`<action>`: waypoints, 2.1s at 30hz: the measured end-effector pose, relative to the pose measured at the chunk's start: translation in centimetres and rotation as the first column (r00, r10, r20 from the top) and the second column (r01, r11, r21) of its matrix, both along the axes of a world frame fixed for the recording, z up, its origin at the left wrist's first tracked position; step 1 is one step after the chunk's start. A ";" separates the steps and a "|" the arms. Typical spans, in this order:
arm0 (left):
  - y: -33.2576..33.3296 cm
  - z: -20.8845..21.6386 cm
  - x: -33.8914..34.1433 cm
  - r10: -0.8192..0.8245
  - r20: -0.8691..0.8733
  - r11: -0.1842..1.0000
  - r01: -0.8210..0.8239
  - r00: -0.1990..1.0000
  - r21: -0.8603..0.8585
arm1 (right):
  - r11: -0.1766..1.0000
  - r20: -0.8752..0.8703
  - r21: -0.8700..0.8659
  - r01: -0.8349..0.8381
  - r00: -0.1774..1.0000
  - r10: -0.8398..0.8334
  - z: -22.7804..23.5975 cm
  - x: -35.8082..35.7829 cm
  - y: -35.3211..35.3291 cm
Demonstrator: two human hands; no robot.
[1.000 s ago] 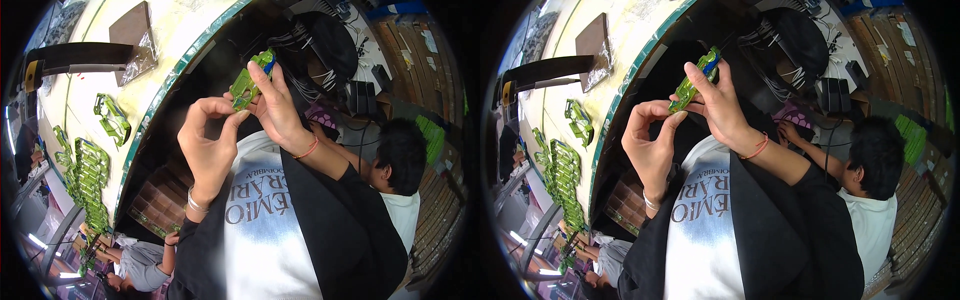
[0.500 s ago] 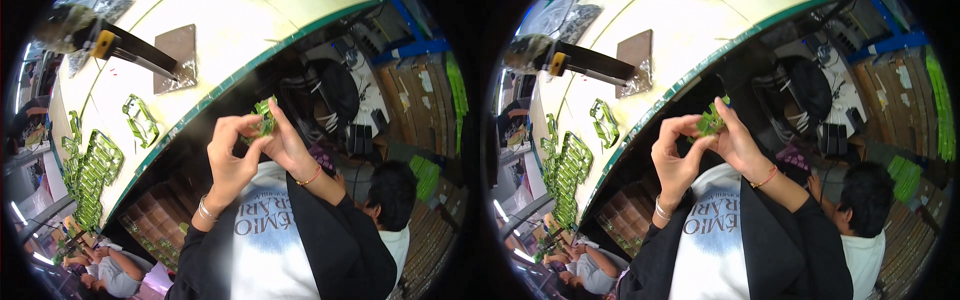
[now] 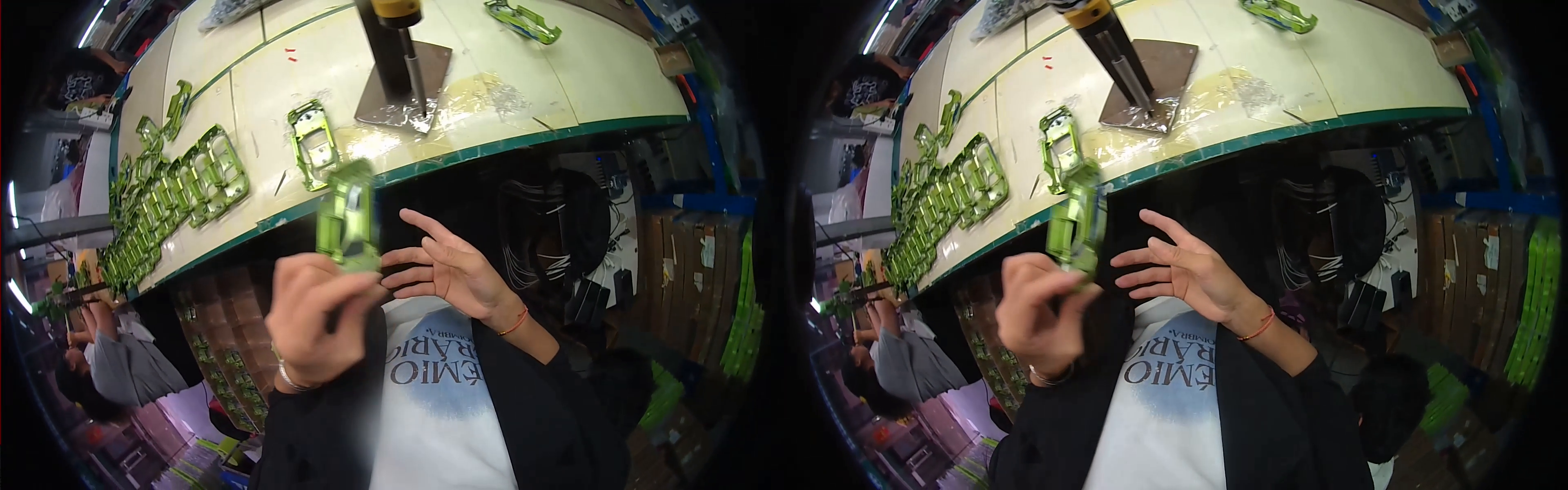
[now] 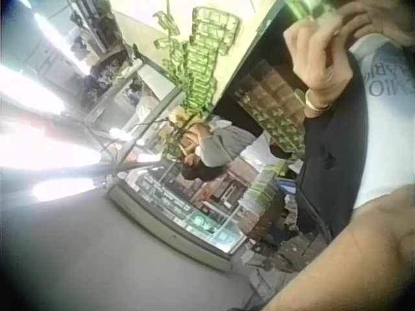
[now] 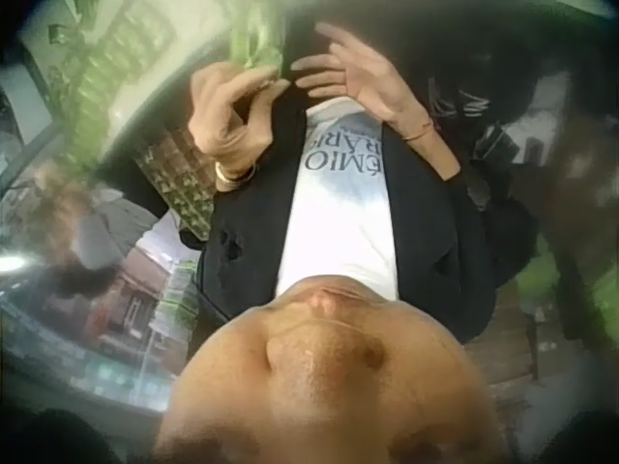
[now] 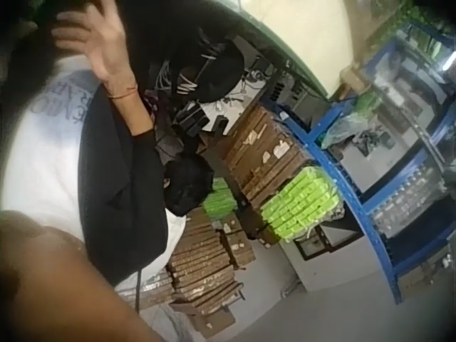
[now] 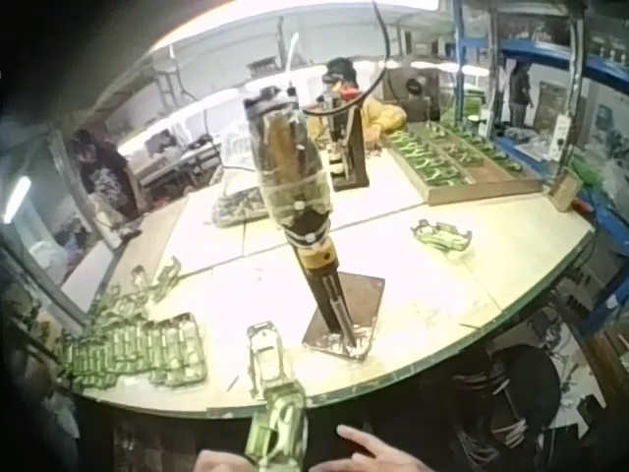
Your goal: The person assembles toy car bodies by inserting clear plastic windshields into the car shells by hand, fastening them against a mounted tool, and placing the assembled car bodies onto the table.
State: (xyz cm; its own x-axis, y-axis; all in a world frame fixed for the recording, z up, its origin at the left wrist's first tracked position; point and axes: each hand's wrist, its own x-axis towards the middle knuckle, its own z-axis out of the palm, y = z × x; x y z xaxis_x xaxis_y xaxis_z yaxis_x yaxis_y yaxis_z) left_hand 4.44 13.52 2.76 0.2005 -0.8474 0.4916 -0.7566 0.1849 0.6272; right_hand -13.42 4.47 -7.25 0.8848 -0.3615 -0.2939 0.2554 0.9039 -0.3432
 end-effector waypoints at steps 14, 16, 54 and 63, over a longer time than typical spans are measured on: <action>-5.1 -6.0 13.7 0.152 0.211 0.987 -0.159 0.966 0.020 | 0.994 -0.147 -0.101 0.027 0.988 -0.041 -1.1 -0.3 -0.3; -5.1 -7.1 14.4 0.143 0.227 0.989 -0.149 0.963 0.011 | 0.988 -0.178 -0.145 0.056 0.981 -0.082 -0.4 -0.6 -0.8; -5.3 -6.5 -3.6 -0.188 -0.336 0.982 0.178 0.923 -0.062 | 0.242 -0.145 -0.967 0.080 0.608 -0.780 5.2 -8.0 -18.7; -7.7 -5.8 -5.9 -0.269 -0.637 0.963 0.222 0.722 -0.154 | 0.701 -0.140 -0.632 0.329 0.842 -0.521 4.4 -6.7 -5.5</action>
